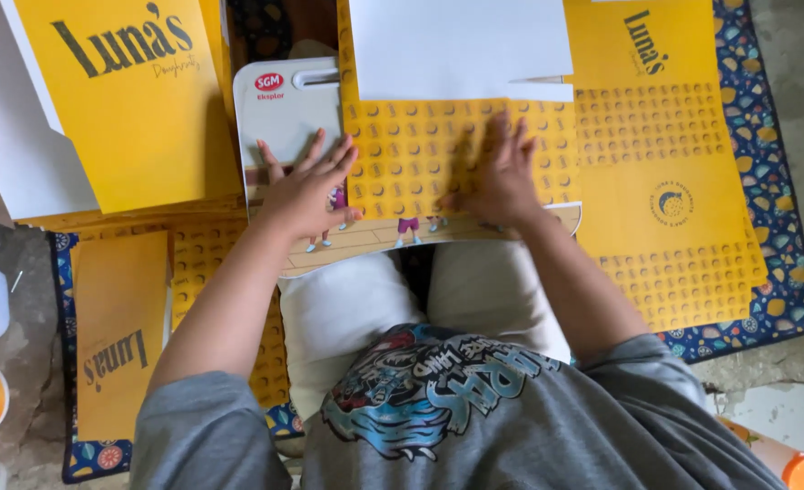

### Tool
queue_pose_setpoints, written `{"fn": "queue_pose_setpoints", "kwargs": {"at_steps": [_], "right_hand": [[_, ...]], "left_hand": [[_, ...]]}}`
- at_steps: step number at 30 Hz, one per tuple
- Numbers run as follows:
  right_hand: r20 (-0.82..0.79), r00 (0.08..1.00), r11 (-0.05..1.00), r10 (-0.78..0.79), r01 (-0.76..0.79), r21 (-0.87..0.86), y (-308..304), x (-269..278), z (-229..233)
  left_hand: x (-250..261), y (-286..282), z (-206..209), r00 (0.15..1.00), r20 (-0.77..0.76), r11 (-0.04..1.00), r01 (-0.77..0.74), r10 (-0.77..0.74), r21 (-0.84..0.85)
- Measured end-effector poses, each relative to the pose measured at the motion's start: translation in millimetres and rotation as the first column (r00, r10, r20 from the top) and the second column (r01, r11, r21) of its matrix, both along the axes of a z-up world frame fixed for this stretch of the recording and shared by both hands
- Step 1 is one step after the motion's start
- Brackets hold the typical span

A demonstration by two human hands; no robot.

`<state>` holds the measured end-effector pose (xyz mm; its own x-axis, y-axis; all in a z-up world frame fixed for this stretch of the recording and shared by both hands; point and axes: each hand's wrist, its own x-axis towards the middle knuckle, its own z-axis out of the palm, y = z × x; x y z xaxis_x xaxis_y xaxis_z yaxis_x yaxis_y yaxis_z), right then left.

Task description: Folding and assembling yellow cardboard boxes from flat sheets on the floor.

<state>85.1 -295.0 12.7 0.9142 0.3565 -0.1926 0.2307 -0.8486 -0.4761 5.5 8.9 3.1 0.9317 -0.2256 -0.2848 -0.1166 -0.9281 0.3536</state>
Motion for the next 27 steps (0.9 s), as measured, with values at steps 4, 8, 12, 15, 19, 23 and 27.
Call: {"fn": "queue_pose_setpoints", "kwargs": {"at_steps": [4, 8, 12, 15, 19, 23, 27], "right_hand": [[-0.009, 1.000, 0.999, -0.006, 0.006, 0.040, -48, 15, -18], [-0.020, 1.000, 0.999, 0.005, -0.004, 0.044, -47, 10, -16], [-0.016, 1.000, 1.000, 0.003, -0.002, 0.030, -47, 13, -20], [-0.037, 0.999, 0.999, 0.017, -0.016, 0.048, -47, 14, -16], [-0.033, 0.999, 0.998, 0.017, -0.015, 0.058, -46, 14, -15], [-0.023, 1.000, 0.999, 0.018, -0.017, 0.033, -47, 14, -19], [-0.079, 0.996, 0.999, 0.045, -0.043, 0.020, -49, 18, -14]], "left_hand": [[7, 1, 4, 0.998, -0.050, 0.998, 0.028, -0.026, 0.050], [4, 5, -1, 0.997, -0.071, 0.999, 0.029, -0.027, 0.024], [7, 10, -7, 0.997, -0.077, 0.999, 0.017, -0.020, -0.036], [12, 12, -6, 0.990, -0.140, 0.999, 0.020, -0.024, -0.032], [11, 3, 0, 0.992, -0.126, 1.000, 0.008, -0.004, 0.030], [10, -7, 19, 0.988, -0.153, 0.998, -0.022, 0.032, 0.064], [3, -46, 73, 0.987, -0.030, 0.985, -0.153, 0.156, 0.077]]}}
